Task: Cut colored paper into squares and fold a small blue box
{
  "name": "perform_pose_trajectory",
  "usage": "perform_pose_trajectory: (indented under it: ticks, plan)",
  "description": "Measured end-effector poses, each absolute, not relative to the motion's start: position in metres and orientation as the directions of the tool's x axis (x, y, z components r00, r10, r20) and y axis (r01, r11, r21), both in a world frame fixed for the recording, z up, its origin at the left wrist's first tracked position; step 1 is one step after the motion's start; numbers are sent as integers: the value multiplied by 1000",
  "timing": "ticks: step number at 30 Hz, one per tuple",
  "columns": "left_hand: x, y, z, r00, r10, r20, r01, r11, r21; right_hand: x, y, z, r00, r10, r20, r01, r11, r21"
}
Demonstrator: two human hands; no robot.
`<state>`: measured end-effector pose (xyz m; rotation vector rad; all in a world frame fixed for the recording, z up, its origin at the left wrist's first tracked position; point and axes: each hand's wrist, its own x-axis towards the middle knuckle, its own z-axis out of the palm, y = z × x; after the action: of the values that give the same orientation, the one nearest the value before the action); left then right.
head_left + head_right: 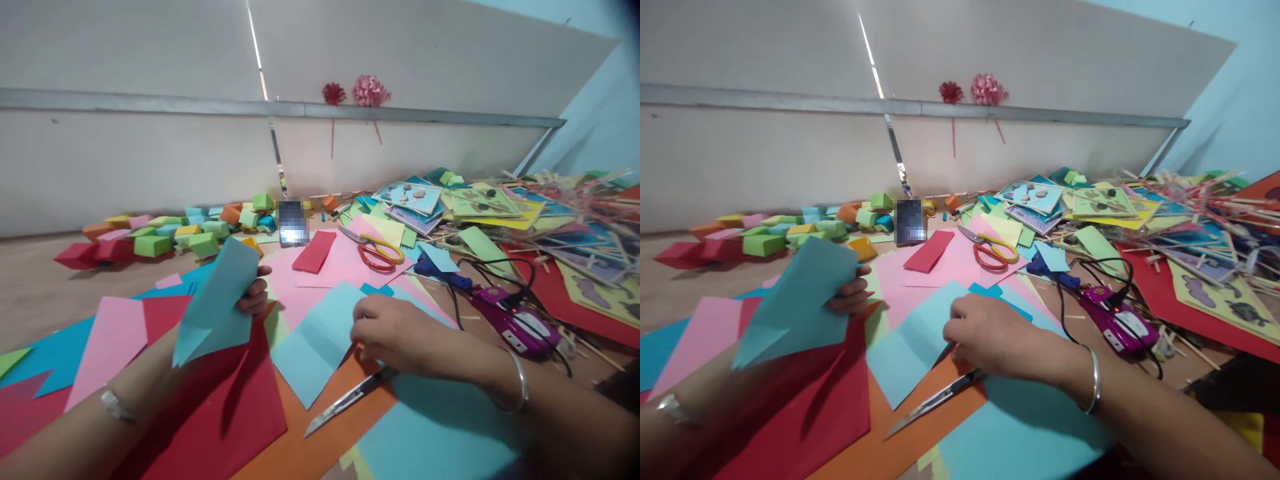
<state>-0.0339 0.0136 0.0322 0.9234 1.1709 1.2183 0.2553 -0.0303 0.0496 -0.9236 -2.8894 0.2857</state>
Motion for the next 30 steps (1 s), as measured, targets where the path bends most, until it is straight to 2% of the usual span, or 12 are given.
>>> perform_pose_trajectory:
  ticks: [3, 6, 9, 11, 13, 16, 18, 21, 23, 24, 26, 30]
  plan:
    - [-33, 16, 25, 61, 968, -243, -278, 250, 928, 251, -20, 34, -835, 513, 200, 520, 854, -18]
    - [-32, 14, 23, 112, 961, -253, -333, 276, 902, 243, -14, 20, -878, 451, 161, 461, 887, 28]
    - [-32, 12, 24, 121, 965, -231, -376, 260, 889, 238, -11, 15, -830, 522, 198, 537, 843, 26]
    - [-32, 13, 25, 120, 968, -219, -387, 249, 888, 243, -8, 20, -701, 635, 324, 652, 755, -67]
    - [-32, 13, 26, 122, 968, -220, -376, 251, 892, 256, 2, 28, -472, 771, 427, 757, 603, -253]
    - [-30, 11, 30, 124, 962, -245, -331, 273, 903, 281, 21, 44, -163, 924, 346, 829, 318, -460]
    - [-27, 6, 35, 78, 954, -291, -191, 301, 934, 291, 28, 51, -63, 938, 340, 866, 221, -448]
    - [-18, -6, 44, -8, 960, -279, 195, 275, 941, 283, 18, 57, -173, 896, 408, 843, 349, -409]
    - [-9, -15, 50, 24, 977, -211, 351, 189, 917, 265, -1, 57, -319, 883, 344, 755, 456, -472]
    - [-4, -20, 52, 62, 981, -182, 378, 145, 914, 256, -12, 56, -413, 876, 248, 653, 475, -589]
    - [5, -29, 54, 140, 978, -155, 376, 92, 922, 238, -32, 53, -528, 845, 84, 498, 388, -776]
    - [15, -40, 54, 274, 928, -253, 301, 167, 939, 225, -48, 45, -586, 803, -109, 438, 200, -877]
